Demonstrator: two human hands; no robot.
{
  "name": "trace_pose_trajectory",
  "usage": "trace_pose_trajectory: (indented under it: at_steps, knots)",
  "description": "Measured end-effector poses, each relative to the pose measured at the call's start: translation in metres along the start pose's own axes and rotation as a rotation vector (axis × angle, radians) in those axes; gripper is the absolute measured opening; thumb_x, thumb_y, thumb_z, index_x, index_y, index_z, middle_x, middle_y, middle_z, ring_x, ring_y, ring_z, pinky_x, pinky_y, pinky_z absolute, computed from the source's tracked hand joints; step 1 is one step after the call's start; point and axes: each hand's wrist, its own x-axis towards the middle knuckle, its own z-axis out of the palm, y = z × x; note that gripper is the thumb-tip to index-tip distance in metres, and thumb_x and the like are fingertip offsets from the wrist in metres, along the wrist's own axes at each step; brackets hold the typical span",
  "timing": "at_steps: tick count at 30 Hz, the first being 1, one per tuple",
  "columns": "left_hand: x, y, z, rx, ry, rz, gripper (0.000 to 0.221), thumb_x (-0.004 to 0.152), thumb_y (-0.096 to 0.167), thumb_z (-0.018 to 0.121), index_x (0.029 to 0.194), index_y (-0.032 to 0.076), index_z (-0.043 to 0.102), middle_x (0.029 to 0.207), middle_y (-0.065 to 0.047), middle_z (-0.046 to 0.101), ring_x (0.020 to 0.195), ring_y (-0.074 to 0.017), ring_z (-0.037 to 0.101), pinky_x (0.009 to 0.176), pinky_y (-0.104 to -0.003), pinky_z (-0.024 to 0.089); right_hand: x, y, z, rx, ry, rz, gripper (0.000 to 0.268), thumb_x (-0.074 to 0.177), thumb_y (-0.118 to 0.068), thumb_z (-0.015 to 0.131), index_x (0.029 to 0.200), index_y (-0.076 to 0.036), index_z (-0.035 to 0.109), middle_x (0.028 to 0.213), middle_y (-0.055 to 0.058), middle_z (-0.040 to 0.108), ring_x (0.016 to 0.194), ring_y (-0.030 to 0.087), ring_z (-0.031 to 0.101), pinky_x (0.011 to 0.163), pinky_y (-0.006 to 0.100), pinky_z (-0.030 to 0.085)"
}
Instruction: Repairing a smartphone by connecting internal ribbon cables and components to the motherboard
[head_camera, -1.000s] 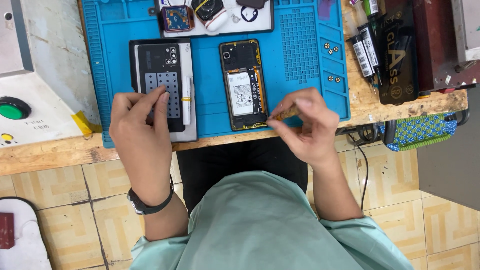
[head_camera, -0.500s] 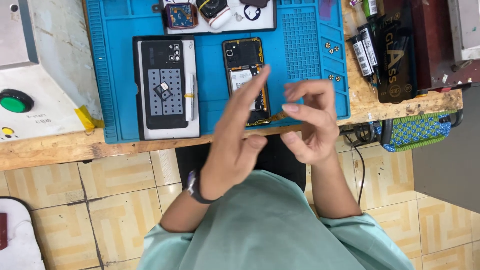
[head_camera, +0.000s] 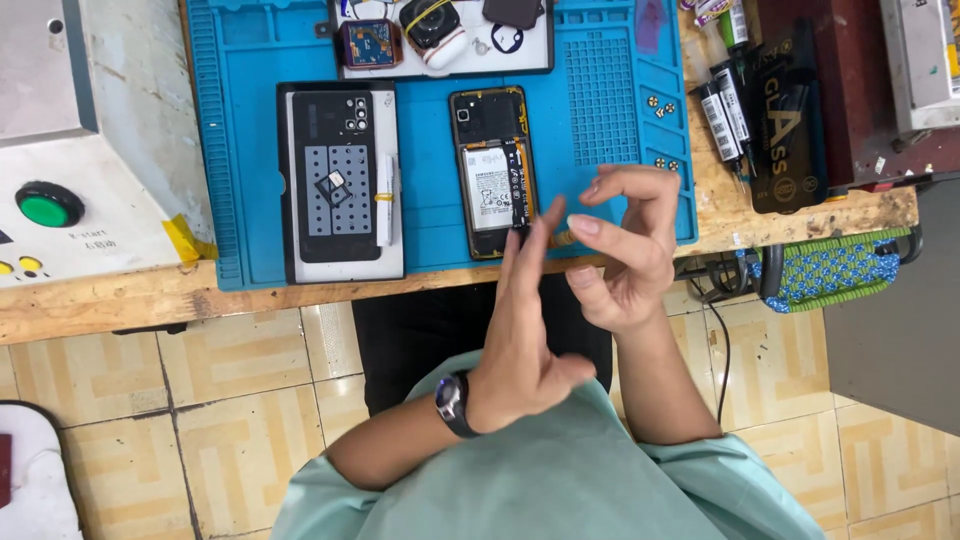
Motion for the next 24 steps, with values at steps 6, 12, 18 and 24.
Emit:
trace_pose_trajectory:
  at_steps: [6,12,18,24]
  knots:
    - [0.013,-0.012,-0.003,-0.087,0.390,0.234,0.066,0.093,0.057,0.039,0.128,0.003,0.029,0.112,-0.016,0.057,0.120,-0.0392,0.046,0.112,-0.053,0.019,-0.008,0.014,-0.001,0.085,0.066,-0.003,0.028,0.090,-0.033,0.056,0.105,-0.009,0.058,0.093,0.019,0.053,0.092,0.033,0.047,0.092,0.051,0.042]
    - [-0.006,-0.011,0.006,-0.176,0.309,0.189,0.081,0.092,0.062,0.040,0.132,-0.007,0.030,0.126,-0.025,0.052,0.127,-0.0421,0.044,0.114,-0.053,0.014,-0.008,0.013,0.000,0.083,0.067,-0.064,0.026,0.089,-0.031,0.058,0.104,-0.010,0.059,0.092,0.021,0.056,0.090,0.036,0.051,0.090,0.053,0.043]
    - [0.019,0.003,-0.013,-0.109,0.147,0.080,0.089,0.094,0.066,0.032,0.150,0.002,0.001,0.153,-0.020,0.026,0.146,-0.0393,0.016,0.116,-0.058,-0.006,-0.011,0.010,0.002,0.090,0.047,-0.007,0.026,0.089,-0.030,0.060,0.108,-0.011,0.057,0.096,0.021,0.054,0.095,0.038,0.049,0.091,0.053,0.041]
    - [-0.014,-0.009,-0.021,-0.006,0.400,0.116,0.049,0.091,0.032,0.048,0.116,-0.009,0.037,0.090,-0.010,0.063,0.101,-0.0358,0.056,0.101,-0.050,0.034,-0.015,0.010,-0.003,0.128,-0.054,0.077,0.052,0.079,0.000,0.073,0.122,-0.011,0.044,0.094,0.025,0.058,0.083,0.037,0.063,0.073,0.046,0.054]
